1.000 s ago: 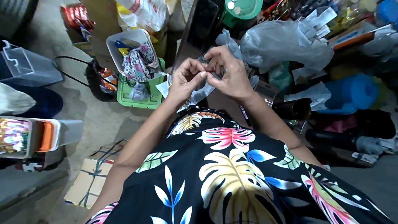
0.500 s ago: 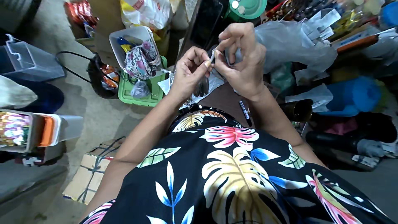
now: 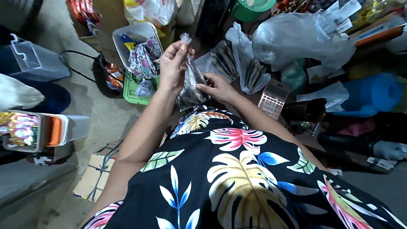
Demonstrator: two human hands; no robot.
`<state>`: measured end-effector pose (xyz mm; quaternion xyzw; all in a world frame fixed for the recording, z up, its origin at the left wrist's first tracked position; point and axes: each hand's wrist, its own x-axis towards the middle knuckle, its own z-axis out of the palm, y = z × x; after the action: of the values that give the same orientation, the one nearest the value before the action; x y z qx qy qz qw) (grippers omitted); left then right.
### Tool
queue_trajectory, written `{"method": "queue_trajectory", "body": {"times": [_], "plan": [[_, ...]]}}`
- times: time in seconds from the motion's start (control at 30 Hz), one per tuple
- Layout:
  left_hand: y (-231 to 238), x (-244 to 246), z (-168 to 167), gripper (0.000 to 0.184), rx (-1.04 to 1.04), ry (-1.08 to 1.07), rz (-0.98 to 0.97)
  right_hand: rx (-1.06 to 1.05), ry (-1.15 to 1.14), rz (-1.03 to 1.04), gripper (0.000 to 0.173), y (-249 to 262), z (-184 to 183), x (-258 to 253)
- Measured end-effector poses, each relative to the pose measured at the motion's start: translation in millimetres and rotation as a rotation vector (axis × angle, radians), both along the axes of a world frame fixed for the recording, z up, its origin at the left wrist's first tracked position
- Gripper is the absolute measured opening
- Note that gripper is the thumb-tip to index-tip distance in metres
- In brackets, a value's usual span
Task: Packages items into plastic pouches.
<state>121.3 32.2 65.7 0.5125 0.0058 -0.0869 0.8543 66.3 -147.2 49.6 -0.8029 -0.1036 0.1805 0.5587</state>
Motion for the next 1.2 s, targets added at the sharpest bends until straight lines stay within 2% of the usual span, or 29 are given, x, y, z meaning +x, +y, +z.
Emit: {"method": "queue_trajectory", "body": {"times": [0.1,0.17,0.27,0.37,0.53,0.7,0.9,1.13,1.2], "plan": [[2,11,-18,0.011,0.110,0.049,0.037,-0.139,0.031,-0.002,0.040,-5,-4,6],[6,20,-33,0.010,0.256,0.043,0.053,-0.250,0.057,0.001,0.043,-9,-10,12],[24,31,-53,0.022,0.495,0.012,0.026,-0.390,0.157,-0.004,0.047,-12,-22,19],[40,29,-56,0.029,0.588,0.024,0.000,-0.405,0.202,-0.027,0.046,-13,-43,22],[55,5,-64,0.032,0.563,0.061,0.002,-0.375,0.140,-0.065,0.052,-22,-48,23],[86,-28,-67,0.029,0.523,0.220,0.067,-0.396,0.034,-0.264,0.033,-74,-39,13],[112,-46,-74,0.023,0.420,0.333,0.170,-0.569,0.046,-0.485,0.033,-128,-23,36],[91,-45,-60,0.022,0.373,0.313,0.111,-0.699,0.172,-0.531,0.038,-122,-38,91],[88,-47,-54,0.021,0.367,0.294,0.100,-0.705,0.222,-0.551,0.044,-118,-45,98]]}}
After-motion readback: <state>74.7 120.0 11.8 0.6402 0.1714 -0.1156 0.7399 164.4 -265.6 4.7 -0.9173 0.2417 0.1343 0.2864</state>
